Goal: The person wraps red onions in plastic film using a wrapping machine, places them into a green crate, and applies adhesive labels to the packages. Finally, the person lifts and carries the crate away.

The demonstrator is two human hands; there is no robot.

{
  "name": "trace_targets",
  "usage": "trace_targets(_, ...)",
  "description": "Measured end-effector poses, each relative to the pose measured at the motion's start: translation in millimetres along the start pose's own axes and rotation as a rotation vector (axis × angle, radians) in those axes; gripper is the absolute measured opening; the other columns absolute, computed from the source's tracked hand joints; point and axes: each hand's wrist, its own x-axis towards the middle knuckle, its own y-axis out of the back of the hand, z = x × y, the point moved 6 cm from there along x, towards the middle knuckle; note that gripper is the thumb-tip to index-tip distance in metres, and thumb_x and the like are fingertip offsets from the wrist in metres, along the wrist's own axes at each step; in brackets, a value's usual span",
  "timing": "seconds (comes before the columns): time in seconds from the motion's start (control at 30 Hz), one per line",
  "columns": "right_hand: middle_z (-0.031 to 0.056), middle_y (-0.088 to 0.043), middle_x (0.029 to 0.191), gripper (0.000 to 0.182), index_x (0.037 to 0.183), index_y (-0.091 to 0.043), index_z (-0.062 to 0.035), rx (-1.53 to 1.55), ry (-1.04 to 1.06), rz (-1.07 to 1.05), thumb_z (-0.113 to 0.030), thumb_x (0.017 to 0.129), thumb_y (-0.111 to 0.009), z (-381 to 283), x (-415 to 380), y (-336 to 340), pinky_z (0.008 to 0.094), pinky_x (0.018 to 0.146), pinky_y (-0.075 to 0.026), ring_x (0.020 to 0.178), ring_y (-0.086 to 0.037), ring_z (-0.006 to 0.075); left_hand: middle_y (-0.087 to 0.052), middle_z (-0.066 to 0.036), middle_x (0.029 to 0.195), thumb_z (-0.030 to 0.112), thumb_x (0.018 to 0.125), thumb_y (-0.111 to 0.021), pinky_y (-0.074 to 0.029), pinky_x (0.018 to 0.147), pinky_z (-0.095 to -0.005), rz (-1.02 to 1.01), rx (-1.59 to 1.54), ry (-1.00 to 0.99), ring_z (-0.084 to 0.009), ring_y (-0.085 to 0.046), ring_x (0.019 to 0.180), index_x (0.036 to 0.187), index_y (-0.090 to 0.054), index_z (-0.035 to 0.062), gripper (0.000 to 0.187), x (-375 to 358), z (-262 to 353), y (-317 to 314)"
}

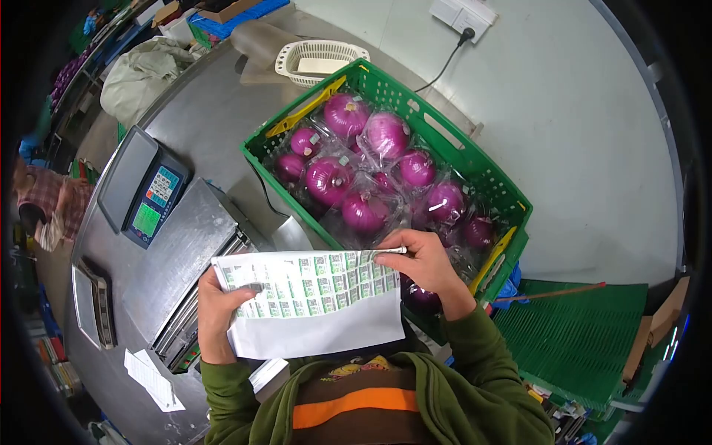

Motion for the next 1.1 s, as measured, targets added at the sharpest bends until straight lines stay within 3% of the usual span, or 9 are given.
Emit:
trace_targets(0.1,0.0027,-0.069,0.084,0.014,0.096,-0.070,0.0009,-0.034,0.149,-0.020,-0.008,0.085,-0.073,-3,-6,-6,0.0220,0.064,-0.047,0.075,-0.061,0.0060,-0.073,-0.011,0.087,0.005,0.078,-0.077,-0.056,0.071,-0.0276,0.012,0.056,0.047,-0.0160,-0.069,0.073,0.101,-0.070,-0.0053,0.026,-4,-9,20)
trace_targets(0.37,0.0083,-0.064,0.084,0.015,0.093,-0.067,0.0022,-0.218,0.038,-0.092,-0.012,0.089,-0.069,-1,-22,-12,0.0279,0.066,-0.046,0.073,-0.060,0.0135,-0.073,-0.011,0.087,0.009,0.079,-0.078,-0.055,0.069,-0.0274,0.001,0.048,0.151,-0.0150,-0.069,0.072,0.098,-0.071,-0.0037,0.024,-9,-18,28)
trace_targets(0.43,0.0094,-0.065,0.086,0.021,0.098,-0.068,-0.0007,-0.286,0.168,-0.116,-0.019,0.088,-0.071,2,-22,-12,0.0318,0.070,-0.049,0.077,-0.062,0.0217,-0.073,-0.012,0.088,0.009,0.079,-0.078,-0.056,0.070,-0.0276,-0.001,0.026,0.163,-0.0154,-0.070,0.073,0.099,-0.071,-0.0037,0.024,-10,-16,24)
trace_targets(0.47,0.0094,-0.065,0.086,0.021,0.098,-0.068,-0.0007,-0.286,0.165,-0.113,-0.019,0.088,-0.071,1,-23,-13,0.0318,0.070,-0.049,0.077,-0.062,0.0217,-0.073,-0.012,0.088,0.009,0.080,-0.077,-0.056,0.070,-0.0279,0.003,0.002,0.171,-0.0159,-0.070,0.073,0.099,-0.070,-0.0037,0.024,-10,-16,22)
trace_targets(0.53,0.0082,-0.063,0.093,0.024,0.105,-0.069,-0.0040,-0.365,0.433,0.062,-0.016,0.085,-0.073,-22,-27,-13,0.0345,0.076,-0.049,0.084,-0.061,0.0249,-0.073,-0.013,0.089,0.009,0.081,-0.076,-0.056,0.071,-0.0282,-0.012,-0.038,0.192,-0.0168,-0.070,0.074,0.101,-0.070,-0.0037,0.025,-9,-18,20)
trace_targets(0.67,0.0076,-0.061,0.097,0.030,0.110,-0.069,-0.0069,-0.533,0.540,0.130,-0.013,0.081,-0.075,-39,-30,-16,0.0360,0.080,-0.048,0.088,-0.060,0.0251,-0.073,-0.015,0.093,0.009,0.082,-0.075,-0.057,0.073,-0.0302,-0.033,-0.120,0.250,-0.0194,-0.071,0.076,0.104,-0.068,-0.0040,0.026,-7,-27,18)
trace_targets(0.83,0.0047,-0.060,0.094,0.029,0.104,-0.071,-0.0075,-0.612,0.540,0.095,-0.010,0.076,-0.076,-29,-35,-22,0.0354,0.073,-0.049,0.084,-0.059,0.0239,-0.072,-0.017,0.095,0.008,0.083,-0.074,-0.058,0.074,-0.0317,-0.047,-0.123,0.276,-0.0210,-0.071,0.080,0.107,-0.066,-0.0049,0.028,-6,-32,15)
trace_targets(1.1,0.0004,-0.062,0.086,0.022,0.095,-0.073,-0.0106,-0.827,0.768,0.249,-0.007,0.074,-0.075,-30,-44,-27,0.0305,0.061,-0.049,0.072,-0.057,0.0195,-0.071,-0.019,0.100,0.009,0.088,-0.069,-0.059,0.076,-0.0335,-0.048,-0.166,0.347,-0.0238,-0.072,0.084,0.114,-0.062,-0.0062,0.030,-3,-38,5)
